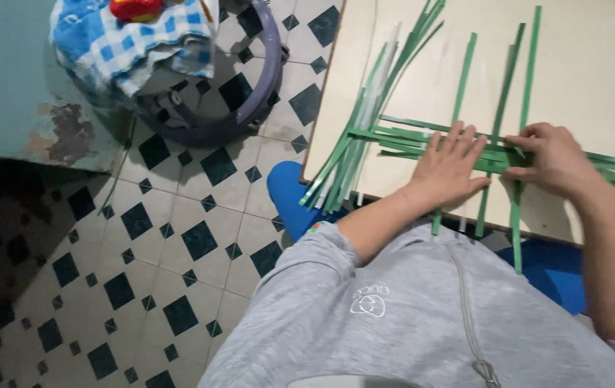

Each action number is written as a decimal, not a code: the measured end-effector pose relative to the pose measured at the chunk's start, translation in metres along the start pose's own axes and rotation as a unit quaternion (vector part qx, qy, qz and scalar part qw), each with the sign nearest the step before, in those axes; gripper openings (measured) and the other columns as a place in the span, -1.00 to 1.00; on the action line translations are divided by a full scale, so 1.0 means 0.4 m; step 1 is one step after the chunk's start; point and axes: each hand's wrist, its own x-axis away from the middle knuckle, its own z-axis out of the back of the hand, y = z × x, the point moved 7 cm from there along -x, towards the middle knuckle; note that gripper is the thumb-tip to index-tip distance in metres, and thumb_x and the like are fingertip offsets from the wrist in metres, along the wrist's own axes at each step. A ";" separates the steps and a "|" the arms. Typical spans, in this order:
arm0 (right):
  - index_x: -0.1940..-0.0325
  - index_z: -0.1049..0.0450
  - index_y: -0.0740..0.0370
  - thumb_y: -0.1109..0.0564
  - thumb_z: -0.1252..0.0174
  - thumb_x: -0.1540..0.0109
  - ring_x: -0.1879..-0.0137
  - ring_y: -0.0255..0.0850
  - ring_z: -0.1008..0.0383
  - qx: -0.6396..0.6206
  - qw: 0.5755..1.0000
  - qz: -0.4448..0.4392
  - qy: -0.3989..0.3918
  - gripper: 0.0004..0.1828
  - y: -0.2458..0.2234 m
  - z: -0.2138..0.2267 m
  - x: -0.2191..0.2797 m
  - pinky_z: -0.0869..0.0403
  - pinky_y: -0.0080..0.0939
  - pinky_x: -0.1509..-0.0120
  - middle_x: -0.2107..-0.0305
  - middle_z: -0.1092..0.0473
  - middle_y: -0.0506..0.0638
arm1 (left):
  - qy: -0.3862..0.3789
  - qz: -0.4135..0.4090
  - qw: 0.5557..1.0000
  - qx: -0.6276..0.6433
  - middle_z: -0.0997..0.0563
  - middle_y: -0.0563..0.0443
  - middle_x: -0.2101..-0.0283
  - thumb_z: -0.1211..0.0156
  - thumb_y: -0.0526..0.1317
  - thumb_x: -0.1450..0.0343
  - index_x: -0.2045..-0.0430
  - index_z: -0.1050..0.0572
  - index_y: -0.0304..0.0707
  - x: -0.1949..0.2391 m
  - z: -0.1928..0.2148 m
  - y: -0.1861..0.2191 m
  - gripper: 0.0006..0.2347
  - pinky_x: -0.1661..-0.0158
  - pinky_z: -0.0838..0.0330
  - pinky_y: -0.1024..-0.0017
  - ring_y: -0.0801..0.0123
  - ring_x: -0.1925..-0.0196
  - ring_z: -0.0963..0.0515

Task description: The person weaves green plastic strips on a flat board by hand, alternating over and under existing strips to form a grid. They repeatedly pick up new strips, thread them through the weave, and press the structure flat.

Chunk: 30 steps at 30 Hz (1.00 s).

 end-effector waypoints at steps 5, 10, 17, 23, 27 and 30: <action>-0.20 -0.44 0.06 -0.04 -0.20 -0.18 -0.14 -0.05 -0.43 -0.027 0.997 -0.005 -0.067 -0.50 -0.191 0.215 -0.038 -0.44 -0.03 -0.17 -0.08 -0.41 0.05 | 0.016 -0.017 1.000 0.016 0.26 -0.18 -0.48 0.37 0.23 -0.47 -0.38 0.20 -0.20 -0.010 -0.023 -0.010 -0.33 -0.37 0.40 -0.07 0.01 -0.51 0.37; 0.11 -0.52 0.07 0.03 -0.07 -0.32 0.26 -0.29 -0.40 0.003 0.995 0.089 -0.050 -0.83 -0.496 0.266 -0.196 -0.43 -0.38 0.17 0.27 -0.47 -0.07 | 0.044 0.002 0.999 0.033 -0.03 -0.10 -0.43 0.17 0.22 -0.36 -0.29 -0.12 -0.07 0.007 0.010 -0.006 -0.37 -0.36 0.20 0.01 0.00 -0.47 0.08; 0.30 -0.61 0.02 0.01 -0.07 -0.25 0.19 -0.14 -0.42 0.177 0.917 0.358 0.027 -0.79 -0.655 0.181 -0.291 -0.37 -0.11 0.12 0.35 -0.45 -0.11 | 0.205 -0.024 0.971 0.117 -0.47 -0.01 0.53 0.02 -0.08 -0.28 0.59 -0.38 -0.09 0.019 0.021 -0.015 -0.86 0.36 -0.24 0.19 0.11 0.37 -0.41; 0.22 -0.60 0.10 -0.05 -0.13 -0.26 0.22 -0.15 -0.35 0.153 0.908 0.384 0.068 -0.76 -0.635 0.202 -0.275 -0.39 -0.14 0.17 0.36 -0.40 -0.07 | 0.197 -0.022 0.976 0.094 -0.43 0.03 0.54 0.03 -0.09 -0.27 0.64 -0.35 -0.06 0.023 0.046 0.000 -0.87 0.31 -0.20 0.22 0.15 0.37 -0.38; 0.18 -0.55 0.14 0.10 -0.08 -0.29 0.19 -0.08 -0.42 0.168 0.895 0.400 0.105 -0.84 -0.630 0.206 -0.285 -0.43 -0.07 0.17 0.26 -0.44 -0.02 | 0.173 -0.014 0.977 0.121 -0.53 0.01 0.35 0.07 -0.08 -0.28 0.45 -0.46 -0.10 0.010 0.028 -0.004 -0.81 -0.02 -0.24 0.11 0.10 0.13 -0.42; 0.14 -0.55 0.04 0.06 -0.19 -0.23 0.16 -0.14 -0.42 0.173 0.903 0.391 0.041 -0.85 -0.649 0.192 -0.289 -0.39 -0.13 0.07 0.33 -0.45 -0.08 | 0.244 -0.011 0.965 0.099 -0.13 0.19 0.77 -0.06 -0.15 -0.18 0.88 -0.06 0.01 0.024 0.038 -0.007 -0.71 0.49 -0.05 0.31 0.29 0.59 -0.19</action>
